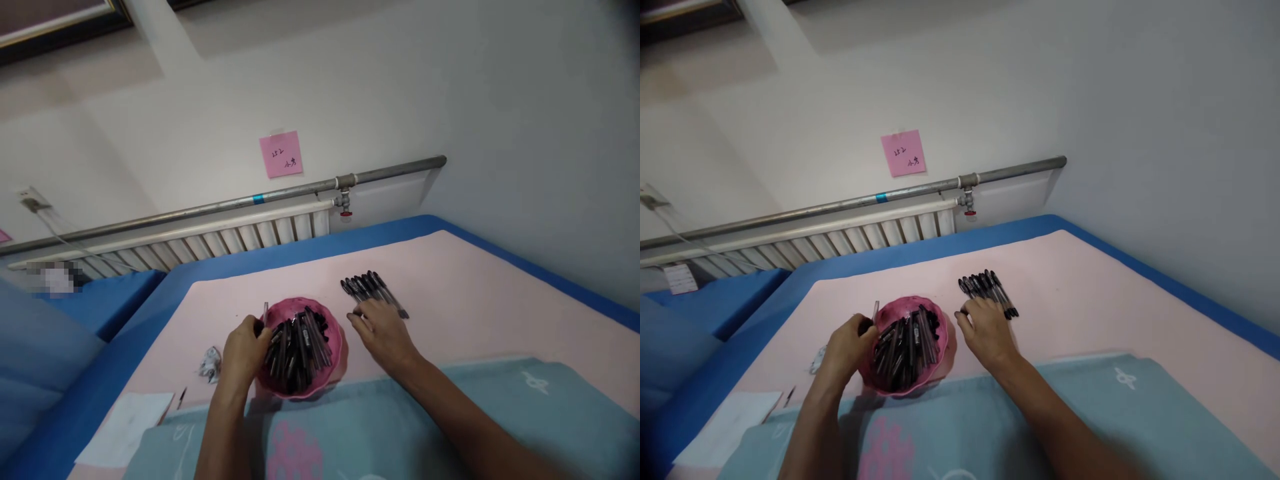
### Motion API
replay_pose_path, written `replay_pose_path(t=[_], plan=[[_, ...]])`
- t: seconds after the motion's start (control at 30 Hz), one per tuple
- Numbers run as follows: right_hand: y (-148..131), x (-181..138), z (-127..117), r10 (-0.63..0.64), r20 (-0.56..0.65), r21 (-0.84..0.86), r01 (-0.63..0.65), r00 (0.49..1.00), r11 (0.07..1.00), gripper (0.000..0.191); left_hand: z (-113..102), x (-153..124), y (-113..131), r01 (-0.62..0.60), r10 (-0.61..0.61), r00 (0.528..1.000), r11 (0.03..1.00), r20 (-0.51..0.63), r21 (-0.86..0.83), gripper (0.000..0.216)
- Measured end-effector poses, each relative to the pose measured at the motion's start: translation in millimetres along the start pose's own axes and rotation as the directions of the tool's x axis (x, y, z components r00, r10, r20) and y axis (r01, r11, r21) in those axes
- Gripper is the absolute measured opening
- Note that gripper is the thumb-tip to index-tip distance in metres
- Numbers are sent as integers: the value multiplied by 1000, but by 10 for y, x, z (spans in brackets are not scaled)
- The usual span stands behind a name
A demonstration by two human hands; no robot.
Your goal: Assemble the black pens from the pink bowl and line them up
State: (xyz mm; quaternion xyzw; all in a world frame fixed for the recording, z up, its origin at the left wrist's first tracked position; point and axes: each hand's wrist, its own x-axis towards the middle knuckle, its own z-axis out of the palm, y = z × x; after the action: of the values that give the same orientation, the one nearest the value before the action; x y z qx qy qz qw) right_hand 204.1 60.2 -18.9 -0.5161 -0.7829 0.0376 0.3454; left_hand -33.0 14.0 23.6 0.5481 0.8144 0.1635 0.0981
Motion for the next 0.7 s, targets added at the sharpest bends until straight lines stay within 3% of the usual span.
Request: replay_pose_path(t=[0.13, 0.43, 0.7], plan=[[-12, 0, -7, -3, 4, 21, 3, 1000, 1000, 19, 28, -39, 81, -30, 32, 999, 997, 26, -67, 20], [-34, -20, -14, -30, -10, 34, 31, 999, 999, 20, 234, -110, 315, -133, 78, 970, 964, 230, 231, 33], [-74, -28, -26, -43, -12, 48, 43, 999, 998, 21, 243, -101, 340, -147, 70, 960, 950, 273, 275, 32]])
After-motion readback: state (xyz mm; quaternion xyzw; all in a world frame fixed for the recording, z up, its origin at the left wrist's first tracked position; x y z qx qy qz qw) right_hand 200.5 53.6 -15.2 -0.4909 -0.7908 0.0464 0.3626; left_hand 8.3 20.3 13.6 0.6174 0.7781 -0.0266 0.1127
